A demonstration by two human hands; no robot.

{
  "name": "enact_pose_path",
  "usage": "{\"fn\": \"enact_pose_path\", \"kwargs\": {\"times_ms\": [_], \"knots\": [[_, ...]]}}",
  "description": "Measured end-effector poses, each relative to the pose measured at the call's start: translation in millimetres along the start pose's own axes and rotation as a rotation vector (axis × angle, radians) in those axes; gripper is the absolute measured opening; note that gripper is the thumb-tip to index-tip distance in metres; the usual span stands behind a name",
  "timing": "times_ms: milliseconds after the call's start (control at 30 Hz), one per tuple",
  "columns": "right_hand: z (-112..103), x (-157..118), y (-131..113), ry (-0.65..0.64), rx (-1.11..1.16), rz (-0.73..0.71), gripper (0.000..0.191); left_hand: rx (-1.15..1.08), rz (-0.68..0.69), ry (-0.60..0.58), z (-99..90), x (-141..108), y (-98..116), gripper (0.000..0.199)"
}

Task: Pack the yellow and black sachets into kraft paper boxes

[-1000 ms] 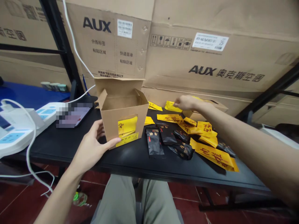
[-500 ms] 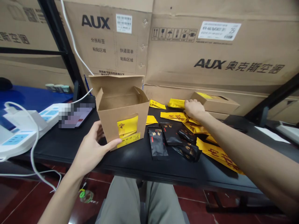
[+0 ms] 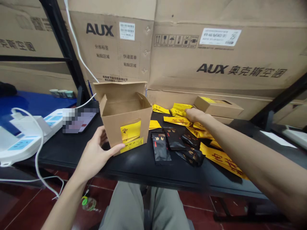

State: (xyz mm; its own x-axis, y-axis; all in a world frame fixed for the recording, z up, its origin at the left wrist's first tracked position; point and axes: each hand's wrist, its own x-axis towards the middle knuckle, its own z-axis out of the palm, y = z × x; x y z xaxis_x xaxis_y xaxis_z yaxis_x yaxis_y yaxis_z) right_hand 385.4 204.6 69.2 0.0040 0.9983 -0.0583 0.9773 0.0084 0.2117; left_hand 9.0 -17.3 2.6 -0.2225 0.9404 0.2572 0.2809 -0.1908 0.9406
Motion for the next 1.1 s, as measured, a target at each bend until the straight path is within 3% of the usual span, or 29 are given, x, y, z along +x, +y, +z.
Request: {"fn": "enact_pose_path", "kwargs": {"times_ms": [300,533,800,933,1033,1100], "knots": [[-4,4,-2,-0.034,0.061,0.017,0.036,-0.009,0.004,0.004,-0.2,0,-2,0.077],[-10,-8,3,0.135,0.198,0.115,0.041,0.002,0.005,0.001,-0.3,1,-2,0.078],[-20,-36,-2,0.291,0.582,0.118,0.039,0.013,0.015,0.006,-1.1,1,-3,0.077],[-19,-65,-17,0.399,0.668,-0.016,0.044,-0.007,0.012,0.000,-0.6,1,-2,0.078],[-7,-83,-28,0.578,0.622,-0.169,0.061,-0.014,0.009,-0.002,-0.4,1,-2,0.078],[7,-89,-31,0.670,0.608,-0.265,0.061,-0.014,0.013,0.000,-0.2,1,-2,0.078]]}}
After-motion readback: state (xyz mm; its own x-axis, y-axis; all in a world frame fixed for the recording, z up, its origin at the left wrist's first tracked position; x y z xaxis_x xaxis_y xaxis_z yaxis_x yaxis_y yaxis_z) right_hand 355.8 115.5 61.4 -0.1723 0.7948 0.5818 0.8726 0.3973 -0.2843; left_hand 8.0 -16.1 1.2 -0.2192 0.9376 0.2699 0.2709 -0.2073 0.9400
